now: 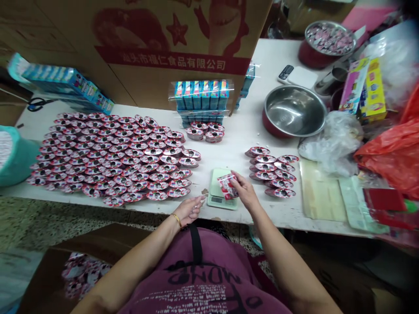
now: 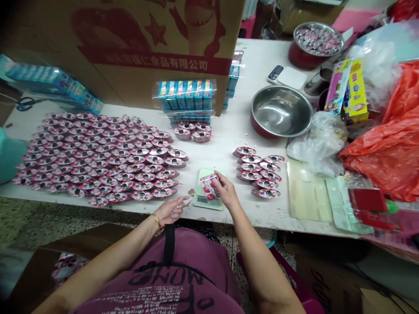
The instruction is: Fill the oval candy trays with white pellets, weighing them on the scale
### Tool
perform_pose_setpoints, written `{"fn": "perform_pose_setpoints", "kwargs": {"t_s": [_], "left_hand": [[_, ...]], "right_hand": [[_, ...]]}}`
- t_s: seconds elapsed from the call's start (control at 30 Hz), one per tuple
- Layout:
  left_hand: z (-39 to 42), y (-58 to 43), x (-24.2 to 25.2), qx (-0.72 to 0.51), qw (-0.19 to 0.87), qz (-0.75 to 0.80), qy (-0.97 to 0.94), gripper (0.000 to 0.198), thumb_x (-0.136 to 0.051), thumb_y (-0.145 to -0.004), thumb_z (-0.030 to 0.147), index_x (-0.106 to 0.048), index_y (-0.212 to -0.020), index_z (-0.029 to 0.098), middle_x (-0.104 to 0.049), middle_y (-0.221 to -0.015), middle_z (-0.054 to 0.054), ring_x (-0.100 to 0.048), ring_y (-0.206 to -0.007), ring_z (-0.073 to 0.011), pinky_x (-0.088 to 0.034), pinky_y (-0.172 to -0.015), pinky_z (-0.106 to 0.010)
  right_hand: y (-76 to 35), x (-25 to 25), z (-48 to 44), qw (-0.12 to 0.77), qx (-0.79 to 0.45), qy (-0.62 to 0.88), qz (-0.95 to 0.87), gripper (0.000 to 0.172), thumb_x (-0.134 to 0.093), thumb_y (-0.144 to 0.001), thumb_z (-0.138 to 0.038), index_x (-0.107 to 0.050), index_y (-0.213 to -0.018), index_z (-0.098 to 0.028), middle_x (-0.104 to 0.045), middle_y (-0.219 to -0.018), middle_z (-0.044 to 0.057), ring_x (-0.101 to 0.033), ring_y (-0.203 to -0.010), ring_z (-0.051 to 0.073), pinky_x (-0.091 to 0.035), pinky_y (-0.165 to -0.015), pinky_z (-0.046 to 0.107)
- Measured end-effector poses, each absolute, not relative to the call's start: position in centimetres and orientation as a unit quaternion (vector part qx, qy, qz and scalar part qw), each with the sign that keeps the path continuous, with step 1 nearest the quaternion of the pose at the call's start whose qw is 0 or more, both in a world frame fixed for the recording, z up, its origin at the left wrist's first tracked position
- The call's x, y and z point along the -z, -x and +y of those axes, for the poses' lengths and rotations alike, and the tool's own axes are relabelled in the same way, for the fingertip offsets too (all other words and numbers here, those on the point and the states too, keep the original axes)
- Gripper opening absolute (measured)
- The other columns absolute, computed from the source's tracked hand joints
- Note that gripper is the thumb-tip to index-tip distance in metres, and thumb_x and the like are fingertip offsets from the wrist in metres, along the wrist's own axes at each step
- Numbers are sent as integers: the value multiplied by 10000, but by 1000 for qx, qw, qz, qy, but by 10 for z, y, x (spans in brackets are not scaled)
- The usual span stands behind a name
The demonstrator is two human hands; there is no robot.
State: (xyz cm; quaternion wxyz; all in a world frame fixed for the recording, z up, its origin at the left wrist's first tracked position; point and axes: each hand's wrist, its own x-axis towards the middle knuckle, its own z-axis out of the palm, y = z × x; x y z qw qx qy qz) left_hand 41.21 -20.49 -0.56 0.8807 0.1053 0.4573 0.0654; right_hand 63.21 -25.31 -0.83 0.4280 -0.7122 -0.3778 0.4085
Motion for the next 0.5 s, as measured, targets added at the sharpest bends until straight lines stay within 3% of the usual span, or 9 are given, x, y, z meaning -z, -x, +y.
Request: {"fn": "perform_pose_setpoints", "kwargs": {"t_s": [0.07, 0.17, 0.37, 0.5], "left_hand": [[-203, -419, 1, -65, 872, 465, -137, 329, -593, -674, 281, -520, -961, 136, -345, -544, 68, -231, -354, 16, -80, -304, -106], [-202, -425, -1, -68, 863, 469, -175, 352, -620, -641, 305, -529, -933, 130, -339, -540, 70, -216, -355, 17, -68, -310, -115], [-203, -434, -1, -62, 860, 452, -227, 286, -637, -609, 348, -473, -676, 123, -318, -492, 80, -188, -354, 18, -53, -329, -122], [-201, -435, -4, -61, 882, 421, -203, 278, -635, -622, 323, -441, -650, 125, -269, -474, 94, -163, -358, 18, -59, -328, -115]], "right_hand": [[-625, 8, -260, 494, -477, 684, -246, 513, -452, -736, -442, -431, -1170, -169, -585, -983, 46, -551, -793, 153, -445, -693, 289], [-603, 4, -263, 519, -540, 644, -155, 560, -498, -693, -459, -440, -1164, -163, -612, -909, 36, -564, -681, 132, -457, -594, 254], [-573, -4, -254, 532, -553, 623, -152, 514, -547, -656, -446, -504, -1103, -194, -604, -964, 10, -554, -784, 133, -453, -650, 238], [-574, -4, -256, 570, -582, 577, -47, 467, -468, -697, -505, -552, -1006, -164, -628, -845, 34, -570, -686, 145, -454, -555, 253]]}}
